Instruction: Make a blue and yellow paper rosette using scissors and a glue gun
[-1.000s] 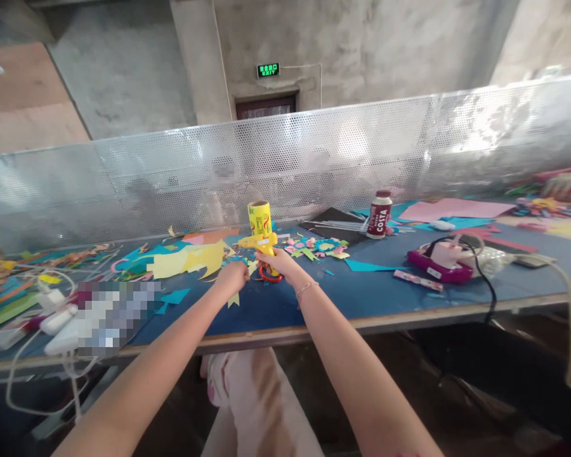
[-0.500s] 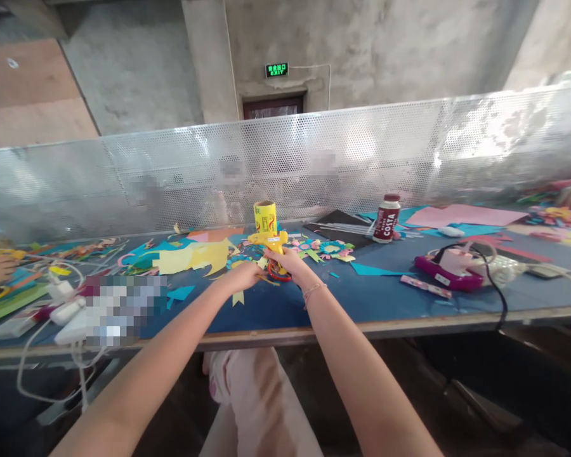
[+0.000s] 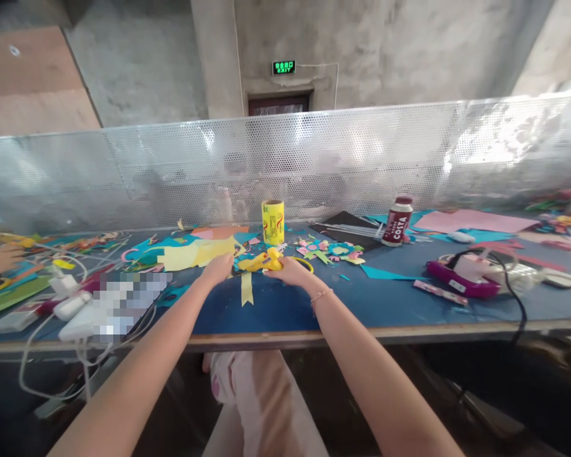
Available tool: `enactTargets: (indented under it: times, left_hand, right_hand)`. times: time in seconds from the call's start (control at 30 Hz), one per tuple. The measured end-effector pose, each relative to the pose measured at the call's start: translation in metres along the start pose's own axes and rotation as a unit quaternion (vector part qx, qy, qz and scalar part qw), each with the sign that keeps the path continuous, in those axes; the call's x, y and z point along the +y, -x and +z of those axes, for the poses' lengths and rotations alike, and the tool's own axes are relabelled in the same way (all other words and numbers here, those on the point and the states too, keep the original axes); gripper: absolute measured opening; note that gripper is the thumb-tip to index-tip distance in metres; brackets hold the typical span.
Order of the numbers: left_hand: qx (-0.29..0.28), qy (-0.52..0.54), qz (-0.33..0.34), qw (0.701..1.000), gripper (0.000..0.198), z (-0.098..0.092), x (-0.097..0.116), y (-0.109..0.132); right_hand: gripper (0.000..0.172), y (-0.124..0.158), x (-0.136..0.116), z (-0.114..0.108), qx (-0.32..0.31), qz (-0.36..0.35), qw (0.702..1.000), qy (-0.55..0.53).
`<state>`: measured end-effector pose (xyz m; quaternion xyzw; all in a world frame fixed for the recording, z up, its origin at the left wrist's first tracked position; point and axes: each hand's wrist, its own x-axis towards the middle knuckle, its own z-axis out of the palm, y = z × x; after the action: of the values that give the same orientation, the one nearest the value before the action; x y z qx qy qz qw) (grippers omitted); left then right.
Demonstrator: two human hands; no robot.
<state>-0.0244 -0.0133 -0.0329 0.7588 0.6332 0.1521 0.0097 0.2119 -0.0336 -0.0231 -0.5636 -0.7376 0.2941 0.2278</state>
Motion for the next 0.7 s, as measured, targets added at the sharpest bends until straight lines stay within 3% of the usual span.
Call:
enactTargets:
  times: [0.3,0.7]
  left_hand:
    - [0.014,-0.005,0.009,1.0,0.025,0.01,0.006,0.007]
    - [0.007,0.015,0.015,1.0,0.018,0.014,0.001,0.004]
  right_hand:
    - [0.033,-0.001,-0.012,0.014,0.045,0.009,0.987,0.152]
    - [0.033,-0.008,-0.007,0.019,0.072,-0.012,0.981,0.181]
